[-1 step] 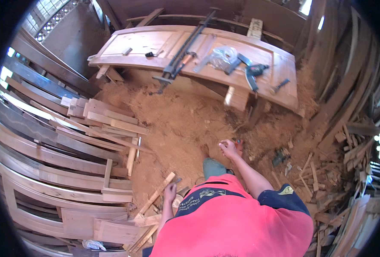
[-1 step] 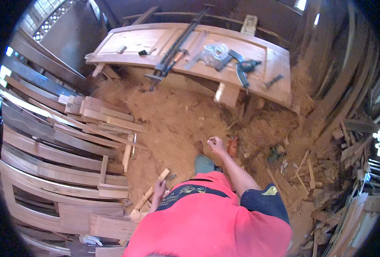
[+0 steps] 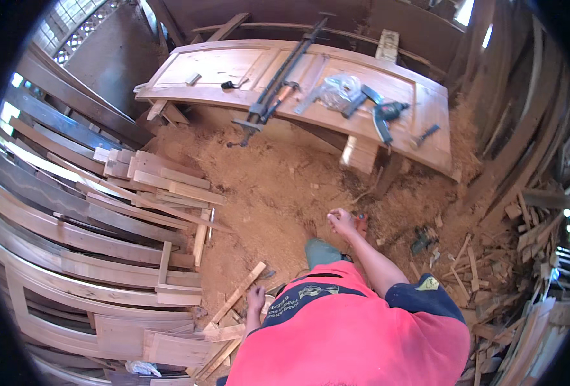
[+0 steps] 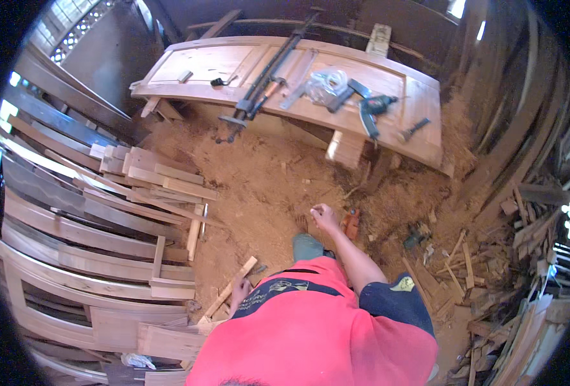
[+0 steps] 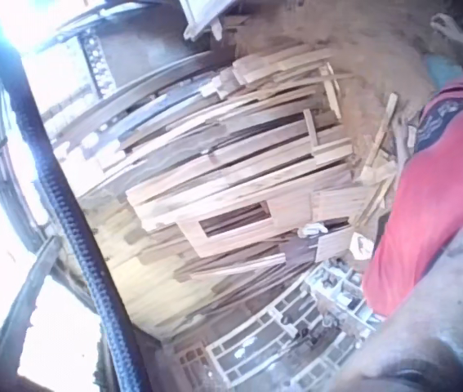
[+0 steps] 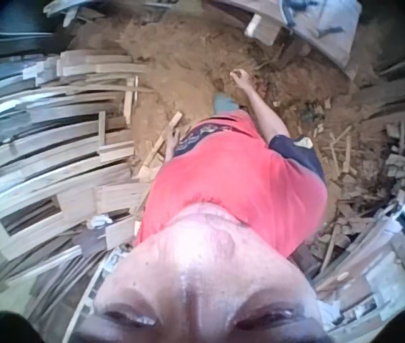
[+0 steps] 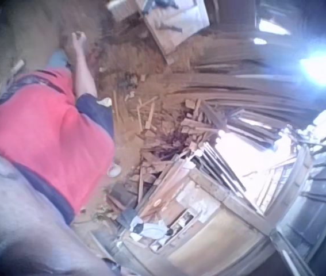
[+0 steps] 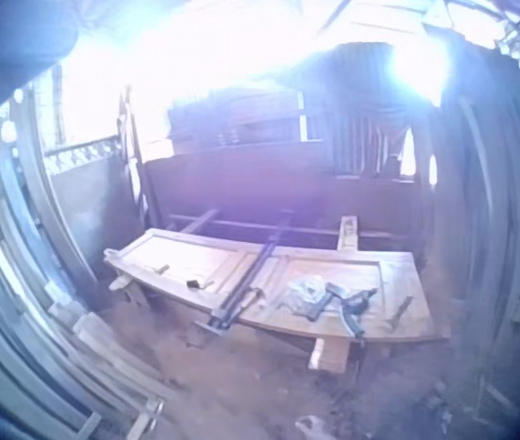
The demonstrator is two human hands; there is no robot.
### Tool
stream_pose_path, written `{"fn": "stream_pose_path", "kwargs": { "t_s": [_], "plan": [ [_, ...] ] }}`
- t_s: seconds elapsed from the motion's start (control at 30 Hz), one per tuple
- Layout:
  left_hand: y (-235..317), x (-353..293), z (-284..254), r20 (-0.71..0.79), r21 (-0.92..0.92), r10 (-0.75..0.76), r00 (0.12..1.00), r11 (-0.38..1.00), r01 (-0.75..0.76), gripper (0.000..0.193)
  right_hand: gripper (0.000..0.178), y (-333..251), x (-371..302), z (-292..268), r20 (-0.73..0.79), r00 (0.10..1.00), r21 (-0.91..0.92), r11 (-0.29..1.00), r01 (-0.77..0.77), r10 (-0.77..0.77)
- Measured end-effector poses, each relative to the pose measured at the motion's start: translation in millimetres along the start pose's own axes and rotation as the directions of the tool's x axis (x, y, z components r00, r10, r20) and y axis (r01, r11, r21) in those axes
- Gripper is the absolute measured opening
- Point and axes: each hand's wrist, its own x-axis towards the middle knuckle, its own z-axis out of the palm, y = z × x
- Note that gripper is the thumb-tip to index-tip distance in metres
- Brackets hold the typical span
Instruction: The person applies glue from a small white tube to the surface of a wooden door panel and then uses a long metal bar clamp to secure the wooden pieces together.
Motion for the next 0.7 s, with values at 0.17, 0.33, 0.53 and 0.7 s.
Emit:
{"fn": "stream_pose_path", "kwargs": {
  "t_s": [0.17,0.33,0.53,0.7],
  "plan": [
    [-22,-23,-51,0.171,0.114,-0.461,0.871,0.887,0.447,0.034,0.026,-99,135,72,0.106,0.994,-0.007,0.999,0.031,-0.03],
    [19,40,-87,0.107,-0.044,-0.473,0.874,0.876,0.479,0.031,0.028,-185,240,122,0.152,0.988,0.101,0.995,0.001,-0.016],
    [46,162,-136,0.067,-0.172,-0.417,0.907,0.89,0.422,0.027,0.037,-240,325,184,0.088,0.994,0.224,0.97,-0.09,0.071],
    [46,286,-180,0.207,-0.094,-0.336,0.919,0.928,0.36,0.024,0.043,-235,400,213,-0.122,0.988,0.205,0.976,-0.069,0.096]
  ]
}}
